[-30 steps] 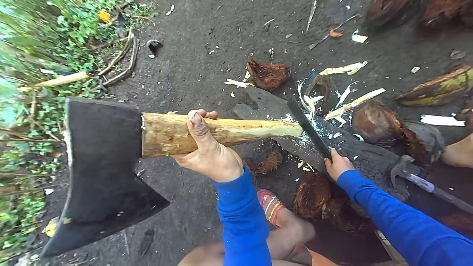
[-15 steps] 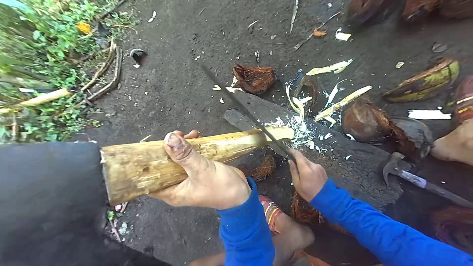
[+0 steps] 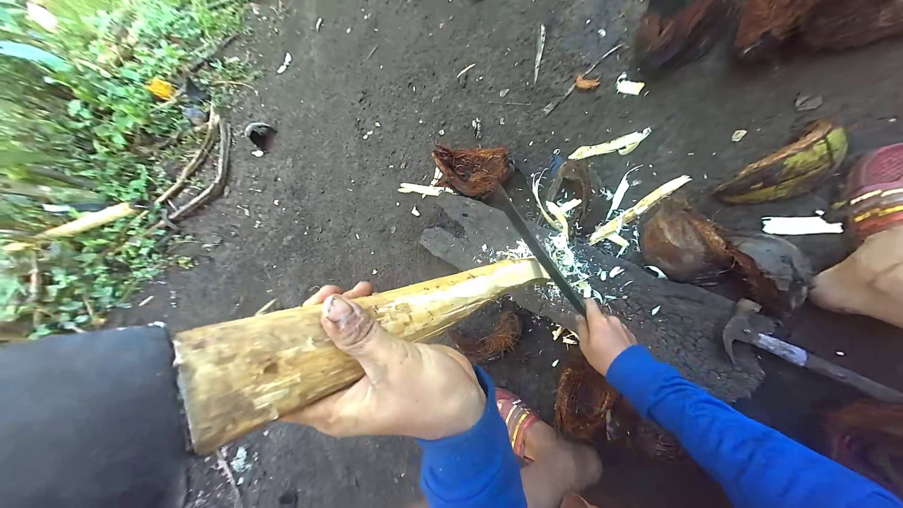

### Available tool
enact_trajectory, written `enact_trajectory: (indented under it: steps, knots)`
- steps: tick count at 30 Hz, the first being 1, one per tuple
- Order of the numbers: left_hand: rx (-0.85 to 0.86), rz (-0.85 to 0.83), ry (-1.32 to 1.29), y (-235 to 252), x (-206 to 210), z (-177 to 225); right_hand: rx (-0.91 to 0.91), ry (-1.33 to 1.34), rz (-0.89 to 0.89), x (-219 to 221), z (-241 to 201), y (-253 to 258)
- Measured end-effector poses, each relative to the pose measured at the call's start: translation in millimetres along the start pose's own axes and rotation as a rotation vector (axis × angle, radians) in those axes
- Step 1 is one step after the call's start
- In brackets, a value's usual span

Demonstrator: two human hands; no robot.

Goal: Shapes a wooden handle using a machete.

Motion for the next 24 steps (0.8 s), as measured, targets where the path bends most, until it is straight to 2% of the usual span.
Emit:
enact_trajectory:
  steps: [4, 7, 10, 11, 14, 16, 17, 19, 21, 22, 24]
  knots:
    - [0.015, -0.009, 0.015, 3.0, -1.7, -2.7, -0.411, 0.108, 0.240, -43.1, -88.2, -45.6]
    - [-0.001, 0.003, 0.042, 4.3, -4.9, -4.9, -0.595, 0.082, 0.463, -54.3, -115.4, -73.1]
    - [-0.010, 0.018, 0.037, 6.3, -8.4, -6.1, -0.510, 0.069, 0.451, -33.4, -91.4, -56.0]
    - [-0.010, 0.018, 0.030, 7.0, -9.5, -7.2, -0.417, 0.056, 0.383, -23.0, -75.3, -43.8]
    - [0.001, 0.019, 0.007, 7.9, -10.6, -9.7, -0.070, -0.060, 0.031, -1.2, -25.8, -7.6]
    - [0.003, 0.011, 0.003, 5.3, -10.3, -8.4, 0.066, -0.115, -0.094, 3.4, 2.8, 5.3]
    - [0.001, 0.009, -0.006, 3.2, -9.0, -7.3, 0.094, -0.132, -0.103, 3.4, 12.7, 8.3]
    - [-0.005, 0.015, -0.013, -1.1, -9.2, -4.6, 0.086, -0.113, -0.086, 1.5, 13.4, 4.4]
    - [-0.005, 0.021, -0.008, -4.2, -9.3, -2.4, 0.003, -0.023, -0.054, -5.4, -12.0, -9.3]
    - [-0.006, 0.020, -0.001, -5.0, -8.5, -1.8, -0.084, 0.036, 0.001, -12.7, -32.1, -19.2]
    - [-0.007, 0.015, 0.020, -4.3, -8.2, -1.1, -0.338, 0.134, 0.231, -32.5, -76.9, -48.0]
Point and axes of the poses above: each hand's wrist, its own y-axis towards the middle knuckle, its own x-axis out of the palm, z = x × y, the point moved 10 cm from there along y, towards the middle knuckle, and after that the axes turned 4 degrees about z, right-handed, at the moved point
